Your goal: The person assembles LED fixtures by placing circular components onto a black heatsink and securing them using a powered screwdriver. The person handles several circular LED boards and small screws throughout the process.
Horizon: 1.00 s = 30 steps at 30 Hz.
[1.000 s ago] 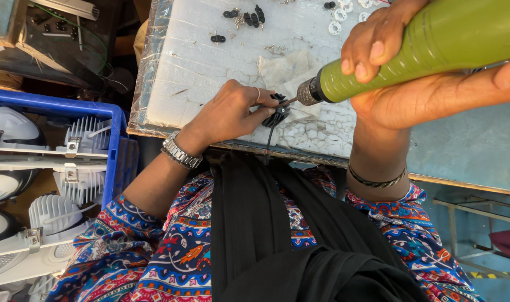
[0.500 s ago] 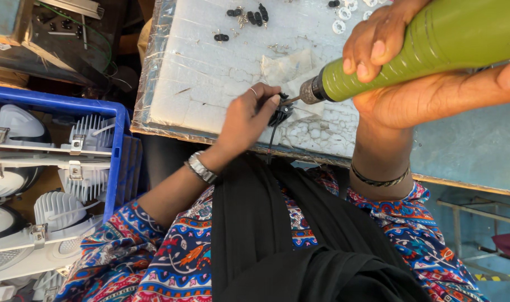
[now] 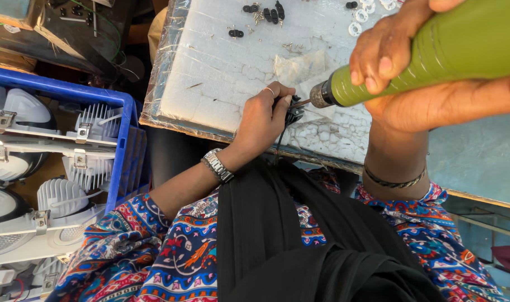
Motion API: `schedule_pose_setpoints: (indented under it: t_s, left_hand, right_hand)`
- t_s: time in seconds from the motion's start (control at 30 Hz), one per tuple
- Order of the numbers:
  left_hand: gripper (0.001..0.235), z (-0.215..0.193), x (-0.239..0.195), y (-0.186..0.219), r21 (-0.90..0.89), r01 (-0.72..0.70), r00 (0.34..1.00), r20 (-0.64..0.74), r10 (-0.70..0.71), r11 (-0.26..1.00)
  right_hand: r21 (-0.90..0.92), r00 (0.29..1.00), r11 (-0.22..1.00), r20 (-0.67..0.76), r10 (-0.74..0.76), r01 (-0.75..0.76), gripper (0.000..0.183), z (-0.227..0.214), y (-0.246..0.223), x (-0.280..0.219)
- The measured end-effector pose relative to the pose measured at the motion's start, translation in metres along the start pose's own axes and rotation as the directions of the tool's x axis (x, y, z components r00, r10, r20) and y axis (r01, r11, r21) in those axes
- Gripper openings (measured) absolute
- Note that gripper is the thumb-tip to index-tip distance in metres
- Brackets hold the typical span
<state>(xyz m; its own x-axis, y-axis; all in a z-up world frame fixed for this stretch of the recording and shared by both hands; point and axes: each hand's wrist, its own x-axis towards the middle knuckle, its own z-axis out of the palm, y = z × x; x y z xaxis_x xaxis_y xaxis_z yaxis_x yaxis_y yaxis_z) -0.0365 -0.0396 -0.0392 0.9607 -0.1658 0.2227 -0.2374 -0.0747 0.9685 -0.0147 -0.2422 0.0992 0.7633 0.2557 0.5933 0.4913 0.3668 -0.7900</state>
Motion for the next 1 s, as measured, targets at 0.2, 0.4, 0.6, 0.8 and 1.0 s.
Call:
schedule_pose_setpoints:
  t_s: [0.2, 0.4, 0.6, 0.8, 1.0]
  left_hand:
    - [0.014, -0.003, 0.003, 0.004, 0.010, 0.038, 0.999, 0.028, -0.039, 0.999]
    - [0.014, 0.002, 0.001, -0.001, -0.003, -0.042, 0.999, -0.019, 0.042, 0.999]
    - [0.015, 0.001, -0.001, -0.003, -0.004, -0.032, 0.999, -0.013, 0.032, 0.999]
    - [0.019, -0.007, 0.002, -0.002, 0.025, 0.091, 0.991, 0.097, -0.093, 0.996]
    - [0.059, -0.051, 0.014, -0.006, -0.193, -0.144, 0.860, 0.461, 0.219, 0.971]
  right_hand:
    - [-0.006, 0.997, 0.997, 0.024, 0.075, -0.075, 0.112, 0.005, 0.000, 0.001]
    - [0.013, 0.994, 0.995, 0.051, 0.094, -0.094, 0.114, 0.017, 0.001, 0.012]
    - [-0.049, 0.998, 0.997, 0.013, 0.061, -0.061, 0.115, 0.033, -0.001, 0.012]
    - [-0.062, 0.993, 0.992, 0.013, 0.115, -0.114, 0.109, 0.041, -0.001, 0.011]
    - [0.073, 0.959, 0.968, 0.171, 0.226, -0.241, 0.103, 0.038, -0.011, 0.022]
